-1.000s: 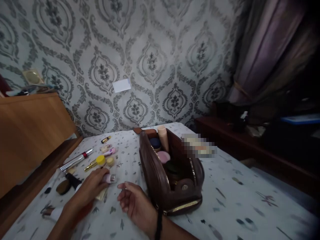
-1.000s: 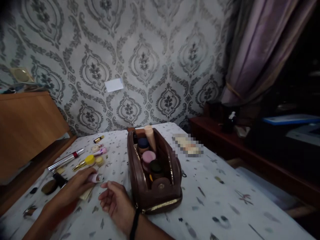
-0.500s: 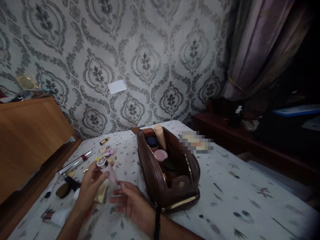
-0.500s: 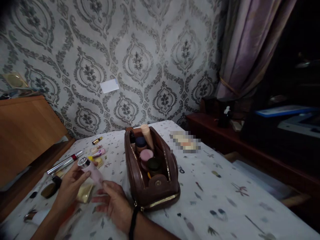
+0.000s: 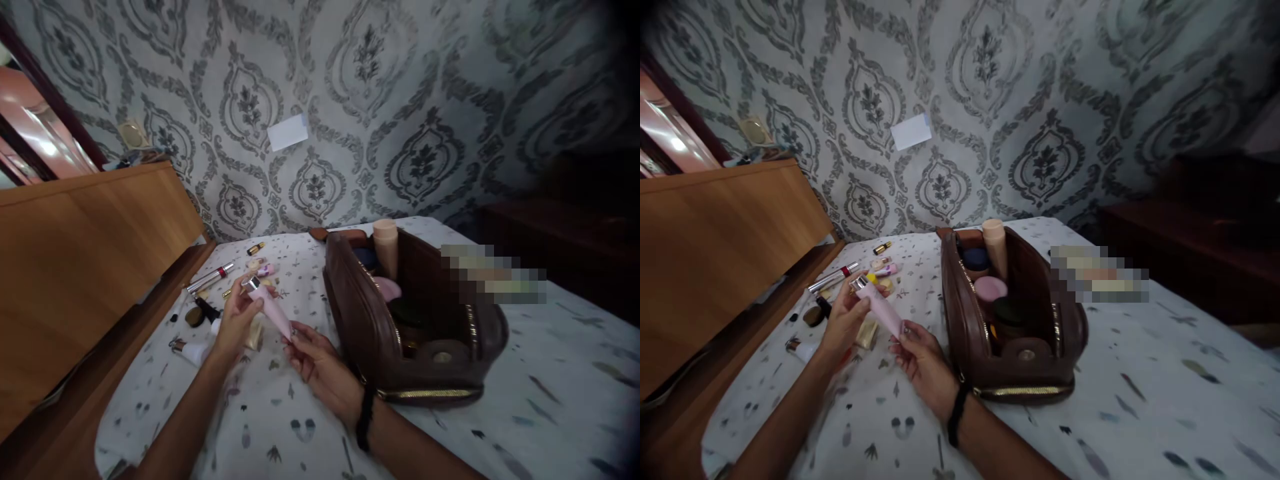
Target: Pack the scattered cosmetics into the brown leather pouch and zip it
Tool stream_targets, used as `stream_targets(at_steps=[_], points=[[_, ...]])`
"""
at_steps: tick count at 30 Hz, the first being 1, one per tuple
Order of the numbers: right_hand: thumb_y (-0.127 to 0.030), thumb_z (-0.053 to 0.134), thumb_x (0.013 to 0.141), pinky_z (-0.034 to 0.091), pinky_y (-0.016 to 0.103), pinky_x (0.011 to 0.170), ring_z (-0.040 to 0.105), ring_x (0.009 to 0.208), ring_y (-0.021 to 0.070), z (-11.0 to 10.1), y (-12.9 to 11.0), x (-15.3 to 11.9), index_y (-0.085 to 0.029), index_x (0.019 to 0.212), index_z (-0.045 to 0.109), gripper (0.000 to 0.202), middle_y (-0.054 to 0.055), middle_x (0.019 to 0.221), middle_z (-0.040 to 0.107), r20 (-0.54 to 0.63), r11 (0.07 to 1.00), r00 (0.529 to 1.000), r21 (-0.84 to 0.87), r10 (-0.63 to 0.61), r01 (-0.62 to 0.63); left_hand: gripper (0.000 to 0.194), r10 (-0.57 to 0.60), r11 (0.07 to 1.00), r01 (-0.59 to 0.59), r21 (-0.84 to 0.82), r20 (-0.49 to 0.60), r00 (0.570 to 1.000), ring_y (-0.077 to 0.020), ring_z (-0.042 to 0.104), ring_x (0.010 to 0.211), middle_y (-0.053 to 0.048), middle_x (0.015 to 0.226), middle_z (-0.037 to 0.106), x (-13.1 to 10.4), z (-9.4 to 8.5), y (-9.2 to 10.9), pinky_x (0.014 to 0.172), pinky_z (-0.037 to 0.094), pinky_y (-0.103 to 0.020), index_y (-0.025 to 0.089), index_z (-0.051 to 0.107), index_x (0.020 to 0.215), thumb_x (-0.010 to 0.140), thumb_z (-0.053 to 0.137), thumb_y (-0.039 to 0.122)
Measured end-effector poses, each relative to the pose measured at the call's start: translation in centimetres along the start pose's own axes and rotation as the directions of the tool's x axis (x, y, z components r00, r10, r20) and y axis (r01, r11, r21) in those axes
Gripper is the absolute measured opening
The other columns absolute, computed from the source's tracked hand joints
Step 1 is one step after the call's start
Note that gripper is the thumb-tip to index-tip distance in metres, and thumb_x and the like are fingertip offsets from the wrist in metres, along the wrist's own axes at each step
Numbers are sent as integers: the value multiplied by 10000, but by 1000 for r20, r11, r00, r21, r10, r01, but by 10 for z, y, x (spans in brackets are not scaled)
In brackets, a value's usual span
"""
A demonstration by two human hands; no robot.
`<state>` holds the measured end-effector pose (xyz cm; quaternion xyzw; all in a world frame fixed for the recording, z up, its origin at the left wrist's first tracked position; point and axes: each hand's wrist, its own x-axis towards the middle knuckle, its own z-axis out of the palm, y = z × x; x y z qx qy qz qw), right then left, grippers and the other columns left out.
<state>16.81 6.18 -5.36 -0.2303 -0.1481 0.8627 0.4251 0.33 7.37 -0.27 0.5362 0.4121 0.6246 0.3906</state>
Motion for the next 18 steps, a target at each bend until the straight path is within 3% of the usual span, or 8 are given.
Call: stream_targets(at_steps=[6,12,18], points=[[-94,885,563,500,158,501,683,632,134,-2,0,3,-181,949,649,460,56,761,746,-67,1000,997,-18,-23,22,730,-25,998,27,51,-42,999,-221,659,993,-63,1072,666,4,-5,-12,864,513,-335,261,362,1383,781,751,400],[-153,887,597,502,164,492,670,621,124,-6,-1,8,-179,888,684,356,59,761,754,-80,999,997,-43,-5,1,628,-79,992,90,89,-122,989,-152,608,833,-10,925,564,9,-17,-27,696,548,-246,245,442,1306,779,745,404],[-223,882,611,507,186,492,656,607,128,-6,-1,10,-181,816,691,283,34,709,733,-108,998,993,-58,-42,36,576,-196,980,198,1,-164,967,-133,611,729,-6,900,525,11,-24,-39,632,594,-280,251,418,1311,842,652,490]])
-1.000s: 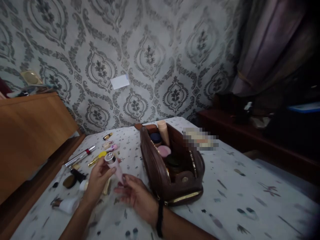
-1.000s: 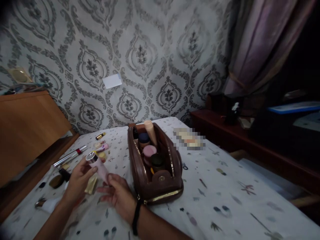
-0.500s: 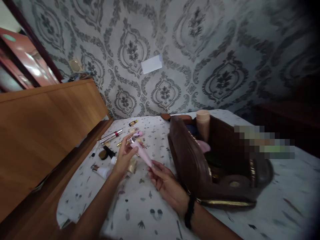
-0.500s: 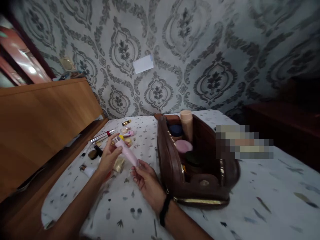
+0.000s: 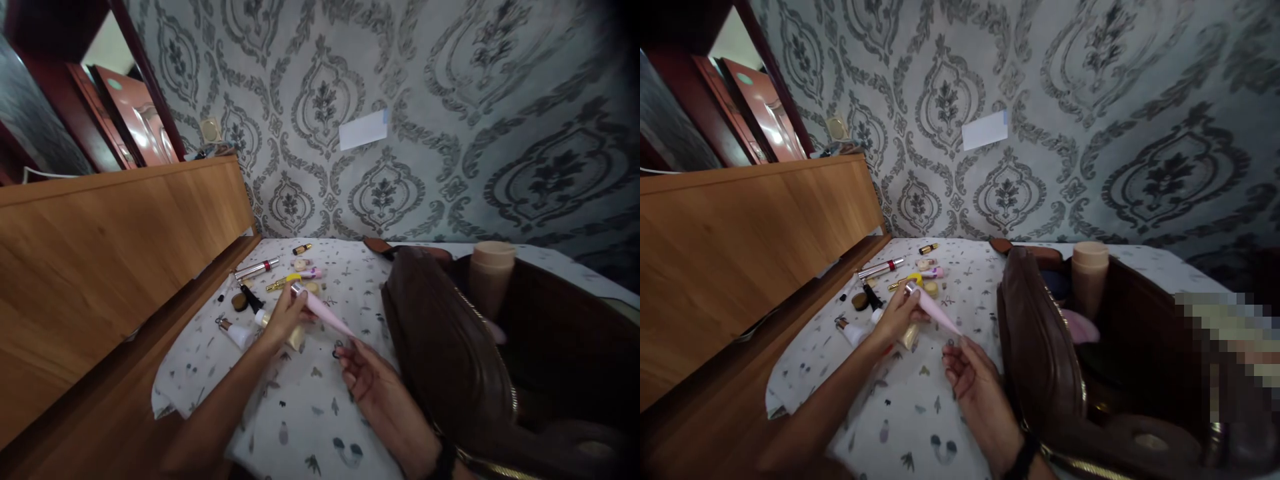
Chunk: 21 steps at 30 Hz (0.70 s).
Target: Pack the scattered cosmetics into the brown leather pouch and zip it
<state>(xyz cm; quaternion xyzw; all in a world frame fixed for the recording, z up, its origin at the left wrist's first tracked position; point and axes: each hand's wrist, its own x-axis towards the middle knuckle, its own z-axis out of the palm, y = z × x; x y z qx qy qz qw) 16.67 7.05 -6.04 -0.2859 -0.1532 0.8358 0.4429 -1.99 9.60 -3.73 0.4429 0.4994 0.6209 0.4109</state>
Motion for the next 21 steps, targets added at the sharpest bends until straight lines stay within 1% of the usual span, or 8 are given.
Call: stream_targets(at_steps=[3,7,9,11,14,17,19,21], points=[[-276,911,566,478,178,465,615,548,113,4,1,-4,-176,770,672,330,28,662,714,21,998,1000,-56,-1,2,616,-25,999,25,-37,6,1000,-135,611,726,-6,884,519,1,-1,1,596,588,-265,270,374,1366,851,642,475],[-314,938,521,465,176,468,598,523,111,6,6,-9,-175,758,646,401,39,617,702,73,991,997,-135,21,-11,680,-31,999,34,-26,113,993,-143,627,749,-26,960,546,-4,-2,0,630,588,-281,300,382,1396,805,705,392],[-316,930,538,460,179,468,596,520,112,5,7,-8,-173,733,638,380,41,610,698,93,989,995,-145,27,-14,621,6,992,-30,120,192,981,-154,646,775,-55,1030,566,-7,-1,-3,673,588,-300,288,415,1395,833,664,380],[-333,918,562,461,183,473,600,531,114,3,7,-7,-164,740,654,360,47,625,702,108,989,994,-150,26,-10,507,31,943,-116,311,265,964,-154,657,756,-81,1062,594,-10,1,-5,670,578,-295,255,484,1355,874,595,373],[-349,912,575,476,189,501,614,559,119,2,5,-7,-153,820,703,377,54,655,710,122,986,992,-168,43,-22,310,29,849,-187,495,308,951,-163,666,732,-97,1056,648,-8,-2,3,648,559,-282,202,627,1162,892,539,328],[-370,932,529,481,193,520,615,569,117,3,2,-9,-153,829,727,423,50,658,708,123,982,991,-187,57,-33,236,43,742,-215,635,275,960,-208,665,831,-91,999,674,3,-22,25,705,546,-307,190,669,1021,904,484,279],[-406,945,481,476,191,520,611,567,112,5,1,-11,-146,794,735,458,48,654,704,112,979,992,-199,65,-41,221,64,624,-215,751,226,972,-243,630,940,-92,978,673,11,-47,42,824,514,-358,199,676,1005,893,490,243],[-435,949,447,467,186,516,603,560,106,8,0,-12,-138,769,739,486,45,645,699,103,977,992,-209,75,-53,190,53,498,-193,845,192,980,-276,593,1035,-105,963,667,17,-74,55,910,464,-399,195,688,927,852,514,176]])
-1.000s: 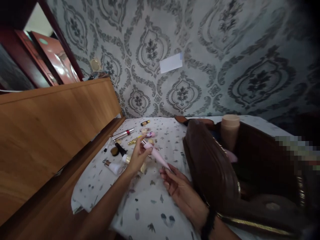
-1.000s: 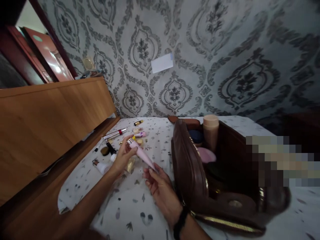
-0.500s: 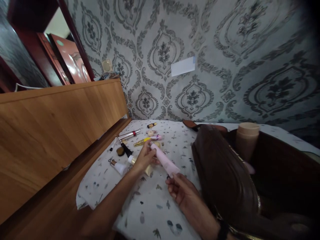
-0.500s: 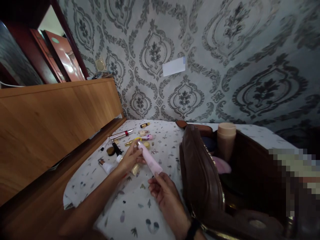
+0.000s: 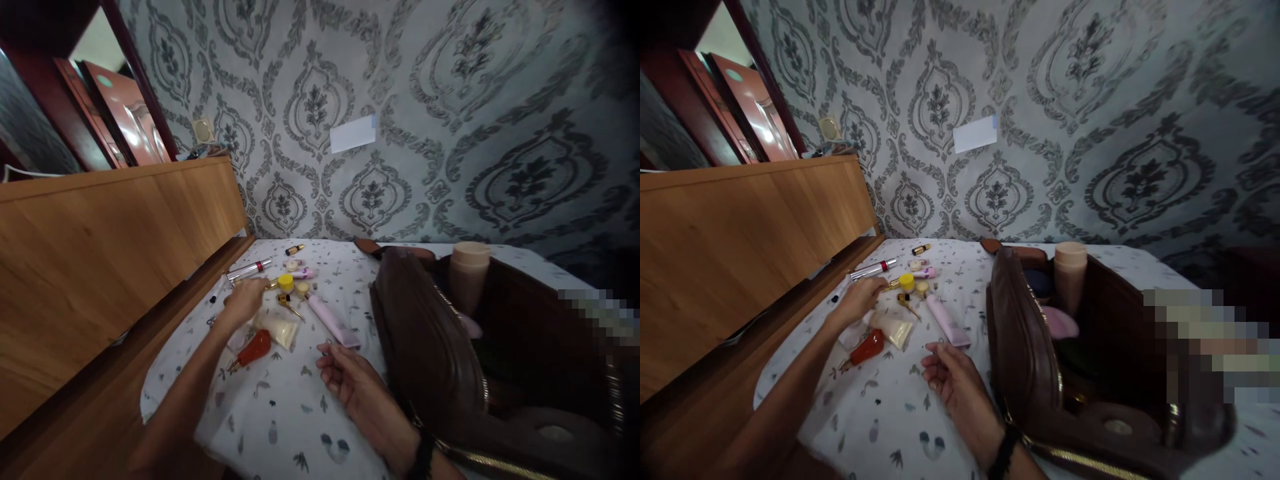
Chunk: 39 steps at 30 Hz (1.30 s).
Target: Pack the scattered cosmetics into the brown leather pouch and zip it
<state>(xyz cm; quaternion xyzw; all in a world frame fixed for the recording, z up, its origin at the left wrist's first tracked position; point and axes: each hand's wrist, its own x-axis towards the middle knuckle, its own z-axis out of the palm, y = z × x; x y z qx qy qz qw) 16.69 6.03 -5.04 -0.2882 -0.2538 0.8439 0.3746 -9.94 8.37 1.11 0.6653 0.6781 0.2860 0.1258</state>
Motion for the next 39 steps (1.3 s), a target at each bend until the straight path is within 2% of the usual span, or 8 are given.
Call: stream_targets(at_steps=[3,8,12,17,22,27,33,39], points=[[-453,949,424,450,184,506,583,535,97,3,-1,-1,-135,736,738,493,35,618,687,9,1000,1000,-7,13,-13,132,-38,982,29,186,47,998,-283,586,1039,-107,912,659,-3,-22,-24,933,435,-400,192,685,828,782,579,128],[-473,942,426,445,191,517,578,537,97,5,-2,-4,-135,727,737,497,31,622,683,21,1000,1000,-21,-3,3,103,-36,946,-3,324,115,993,-264,592,1003,-92,887,653,-5,-24,-38,941,426,-394,197,654,762,748,605,109],[-494,937,424,424,186,507,565,528,90,5,-3,-6,-142,729,736,507,20,610,673,21,1000,1000,-30,-1,1,95,24,956,-38,291,51,998,-283,594,1000,-88,854,663,1,-29,-26,948,412,-405,199,623,724,725,645,106],[-510,923,459,420,182,521,559,527,79,6,-3,-4,-147,746,736,499,9,620,673,55,999,999,-41,2,0,163,110,993,-100,66,-162,981,-253,618,933,-70,938,682,2,-35,5,813,475,-349,202,622,901,821,644,342],[-528,922,450,410,180,501,582,517,84,7,-3,-4,-146,857,734,589,13,645,692,60,999,998,-35,-5,7,304,114,932,-184,-314,-228,967,-193,659,800,-65,915,687,-10,-4,45,628,524,-271,168,562,987,867,589,446],[-525,916,471,391,175,460,616,518,101,8,-6,-5,-166,797,679,541,27,690,723,41,998,997,29,-60,59,463,-4,538,-67,-840,-83,997,-194,682,805,-57,889,706,-31,32,75,628,539,-246,187,517,1091,748,773,363],[-420,954,426,377,143,439,598,515,74,5,-7,-1,-147,782,677,528,15,659,710,-21,988,995,113,-99,101,481,-52,445,-40,-894,-71,996,-170,678,751,-43,878,688,-35,53,69,606,547,-241,200,533,1132,775,747,441],[-341,958,464,415,131,456,643,586,85,1,-5,3,-166,855,703,499,24,710,738,-58,967,992,228,-108,118,410,-61,536,-77,-841,-130,990,-125,599,552,9,735,586,-37,60,53,425,427,-187,178,612,1084,807,694,469]])
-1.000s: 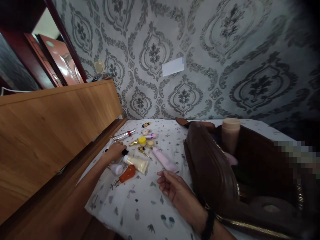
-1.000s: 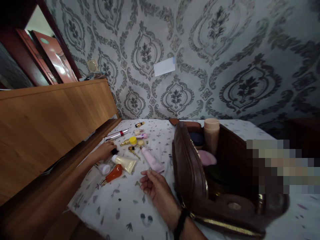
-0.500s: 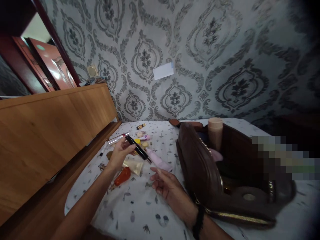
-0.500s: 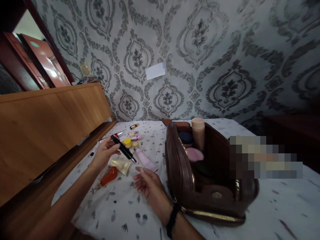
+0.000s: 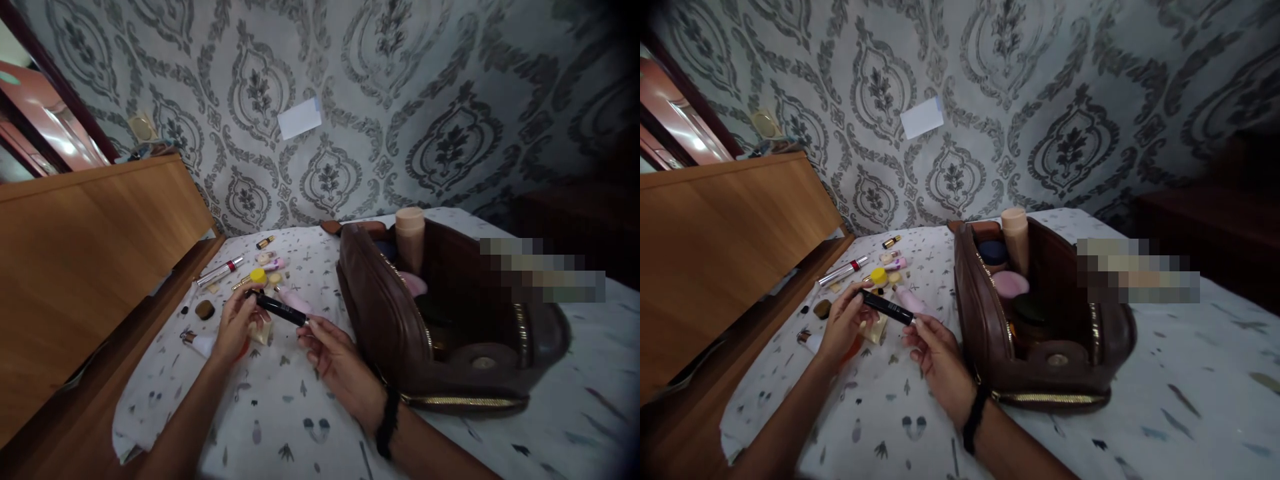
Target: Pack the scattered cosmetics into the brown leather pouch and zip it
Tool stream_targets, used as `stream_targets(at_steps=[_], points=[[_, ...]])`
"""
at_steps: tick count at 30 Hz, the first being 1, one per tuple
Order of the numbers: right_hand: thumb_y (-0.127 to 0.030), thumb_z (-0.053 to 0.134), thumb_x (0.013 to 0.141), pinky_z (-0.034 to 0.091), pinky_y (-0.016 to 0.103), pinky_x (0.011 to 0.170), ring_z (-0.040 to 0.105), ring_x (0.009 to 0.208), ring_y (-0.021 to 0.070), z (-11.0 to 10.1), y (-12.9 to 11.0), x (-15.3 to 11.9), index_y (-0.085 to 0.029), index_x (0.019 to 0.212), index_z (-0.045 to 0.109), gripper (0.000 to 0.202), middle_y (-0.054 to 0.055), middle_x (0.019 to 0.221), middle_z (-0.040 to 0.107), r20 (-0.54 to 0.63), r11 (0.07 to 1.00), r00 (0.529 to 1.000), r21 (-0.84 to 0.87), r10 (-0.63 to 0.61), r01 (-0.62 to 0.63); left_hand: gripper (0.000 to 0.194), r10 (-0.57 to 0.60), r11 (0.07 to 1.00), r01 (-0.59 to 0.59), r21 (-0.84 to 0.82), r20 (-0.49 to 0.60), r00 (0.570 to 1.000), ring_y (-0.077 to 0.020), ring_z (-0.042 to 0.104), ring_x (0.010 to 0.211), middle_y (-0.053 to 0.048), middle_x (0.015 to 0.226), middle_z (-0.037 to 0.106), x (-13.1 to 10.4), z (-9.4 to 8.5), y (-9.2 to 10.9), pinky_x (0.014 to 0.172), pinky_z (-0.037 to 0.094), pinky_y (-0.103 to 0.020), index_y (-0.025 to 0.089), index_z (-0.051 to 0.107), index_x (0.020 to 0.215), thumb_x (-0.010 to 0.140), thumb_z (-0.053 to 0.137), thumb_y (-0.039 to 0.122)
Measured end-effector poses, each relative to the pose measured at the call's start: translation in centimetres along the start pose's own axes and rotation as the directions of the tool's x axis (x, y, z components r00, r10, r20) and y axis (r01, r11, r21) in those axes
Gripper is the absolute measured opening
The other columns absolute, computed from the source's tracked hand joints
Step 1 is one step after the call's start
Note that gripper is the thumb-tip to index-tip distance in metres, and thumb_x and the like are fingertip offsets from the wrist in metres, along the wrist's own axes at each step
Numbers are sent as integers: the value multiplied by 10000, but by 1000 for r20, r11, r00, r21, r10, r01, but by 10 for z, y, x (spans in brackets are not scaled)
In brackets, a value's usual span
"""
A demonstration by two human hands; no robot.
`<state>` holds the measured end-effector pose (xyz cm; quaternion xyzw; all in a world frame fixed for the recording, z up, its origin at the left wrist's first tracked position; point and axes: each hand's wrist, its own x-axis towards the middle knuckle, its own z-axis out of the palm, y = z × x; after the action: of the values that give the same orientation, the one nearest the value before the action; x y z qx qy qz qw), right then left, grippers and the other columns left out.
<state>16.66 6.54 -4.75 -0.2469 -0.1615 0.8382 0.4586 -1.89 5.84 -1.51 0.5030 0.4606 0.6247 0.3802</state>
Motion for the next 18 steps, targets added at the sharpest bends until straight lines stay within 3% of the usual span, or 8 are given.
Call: stream_targets(at_steps=[4,8,13,18], points=[[-294,967,448,442,134,466,657,600,92,-2,0,1,-169,802,706,457,23,706,743,-35,995,999,101,24,-20,338,40,996,-49,76,112,993,-110,565,624,-1,826,580,-10,-10,3,513,436,-192,195,624,1050,784,726,377],[-295,934,548,475,155,494,666,628,100,-4,1,2,-170,771,699,347,11,716,736,-7,993,999,117,34,-33,368,60,972,-110,210,232,971,-118,528,698,-3,845,559,-16,-17,9,592,418,-196,188,605,967,706,787,372],[-296,943,518,467,172,536,647,648,94,-4,4,1,-179,729,690,350,-24,711,711,-15,994,998,87,61,-59,444,-133,940,-16,342,409,903,-106,474,672,16,807,526,-22,-6,8,556,350,-187,190,528,930,662,836,366],[-372,907,586,477,205,667,641,775,116,-3,5,-2,-165,869,723,396,12,839,731,106,998,994,-56,41,-36,611,-255,936,88,341,484,837,-100,478,696,30,842,551,-25,0,1,580,347,-184,205,502,973,550,917,353]])
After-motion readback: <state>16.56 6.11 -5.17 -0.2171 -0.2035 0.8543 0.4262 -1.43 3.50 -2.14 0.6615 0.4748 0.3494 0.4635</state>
